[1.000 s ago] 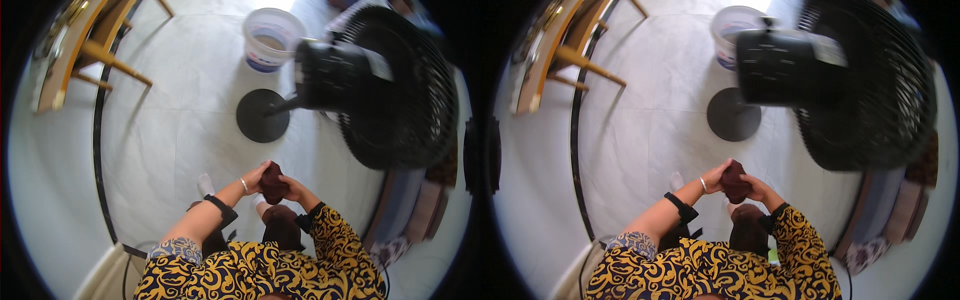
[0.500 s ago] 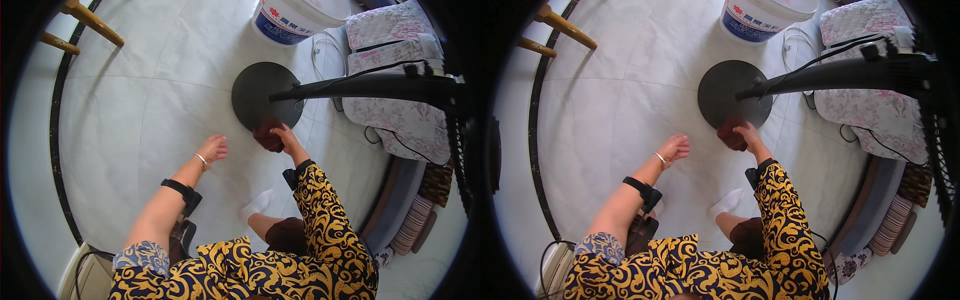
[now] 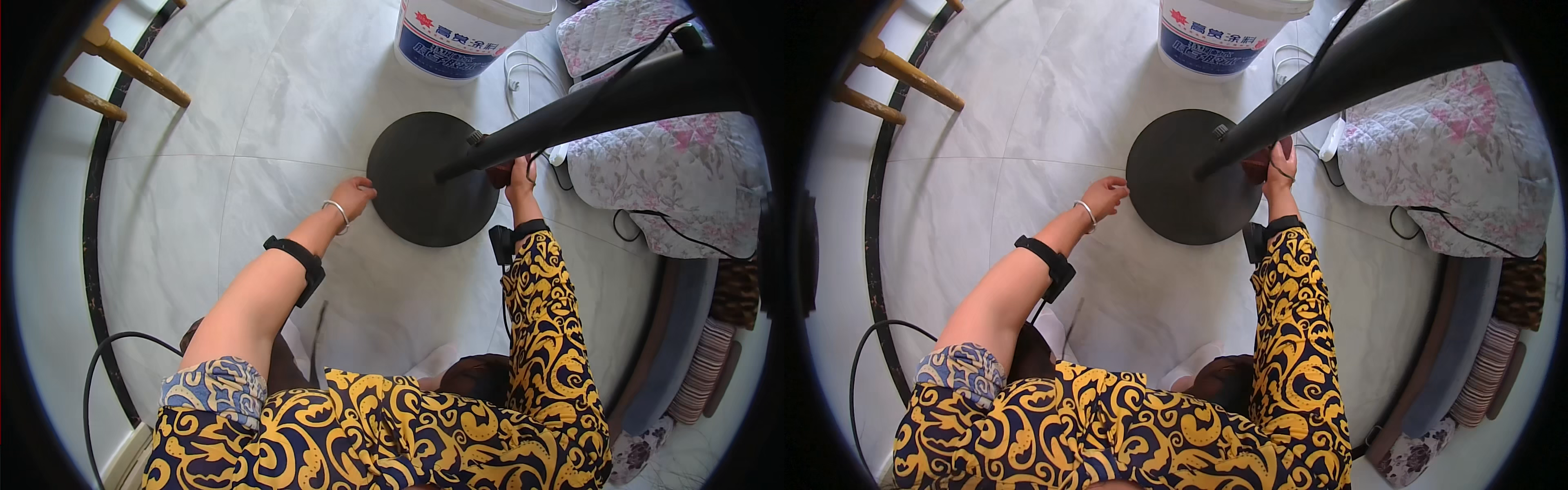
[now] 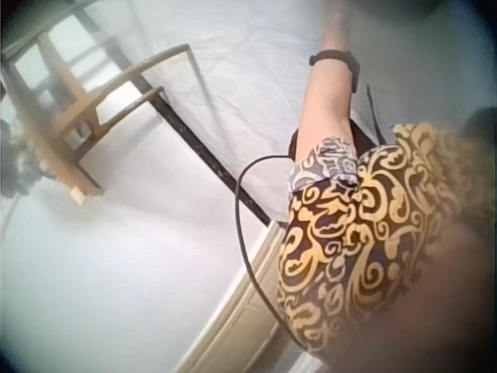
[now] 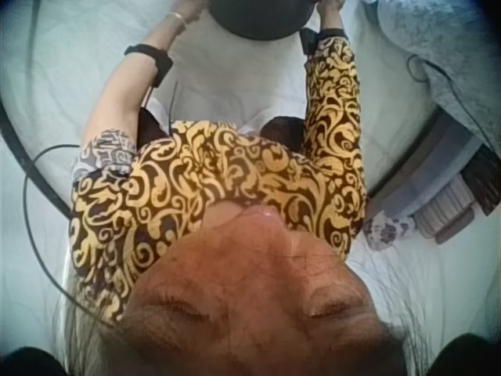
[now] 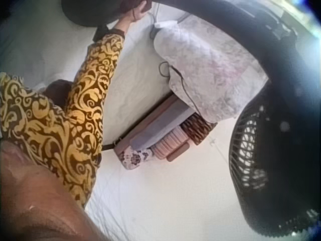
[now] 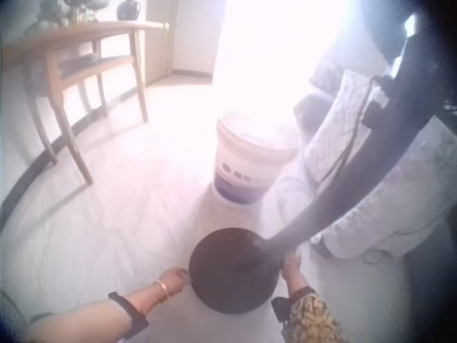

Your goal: The recorder is cleaning a black electric fan using a red cloth and a bucket of water.

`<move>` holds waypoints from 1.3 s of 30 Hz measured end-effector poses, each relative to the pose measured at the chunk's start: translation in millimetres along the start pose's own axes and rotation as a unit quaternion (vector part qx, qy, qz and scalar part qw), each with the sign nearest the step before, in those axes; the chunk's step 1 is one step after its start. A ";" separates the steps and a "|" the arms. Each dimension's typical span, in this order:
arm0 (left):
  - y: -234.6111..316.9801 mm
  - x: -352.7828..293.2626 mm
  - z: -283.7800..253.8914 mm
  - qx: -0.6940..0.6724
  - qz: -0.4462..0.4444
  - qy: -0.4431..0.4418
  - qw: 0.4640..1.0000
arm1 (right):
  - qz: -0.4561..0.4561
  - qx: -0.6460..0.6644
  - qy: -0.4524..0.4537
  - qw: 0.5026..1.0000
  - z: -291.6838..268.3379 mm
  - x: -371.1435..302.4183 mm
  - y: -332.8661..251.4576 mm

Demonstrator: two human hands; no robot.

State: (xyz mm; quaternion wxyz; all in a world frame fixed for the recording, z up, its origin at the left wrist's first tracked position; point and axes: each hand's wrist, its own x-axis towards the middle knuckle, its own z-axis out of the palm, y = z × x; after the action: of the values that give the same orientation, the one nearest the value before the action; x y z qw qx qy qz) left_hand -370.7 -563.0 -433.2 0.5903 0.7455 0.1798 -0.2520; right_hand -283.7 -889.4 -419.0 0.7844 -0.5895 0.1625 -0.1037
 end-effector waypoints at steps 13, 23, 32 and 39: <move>-48.1 -29.6 26.2 0.299 0.071 -0.037 0.951 | -0.145 -0.581 -0.089 0.796 -86.4 -1.8 67.6; -45.5 -8.8 49.7 0.417 0.119 -0.047 0.900 | -0.112 -0.533 -0.160 0.823 -60.8 -144.8 92.5; -24.7 -14.6 68.4 0.541 0.117 -0.104 0.827 | -0.032 -0.623 0.011 0.781 -114.5 -92.7 66.8; -18.0 -18.5 65.8 0.572 0.076 -0.113 0.809 | -0.018 -0.606 -0.132 0.784 -44.2 -175.8 90.8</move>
State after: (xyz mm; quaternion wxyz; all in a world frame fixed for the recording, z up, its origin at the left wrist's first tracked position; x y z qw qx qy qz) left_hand -406.6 -622.0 -448.1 0.0906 0.9259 -0.1214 -0.3460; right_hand -465.8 -840.8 -493.8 0.2775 -0.9543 0.0759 0.0806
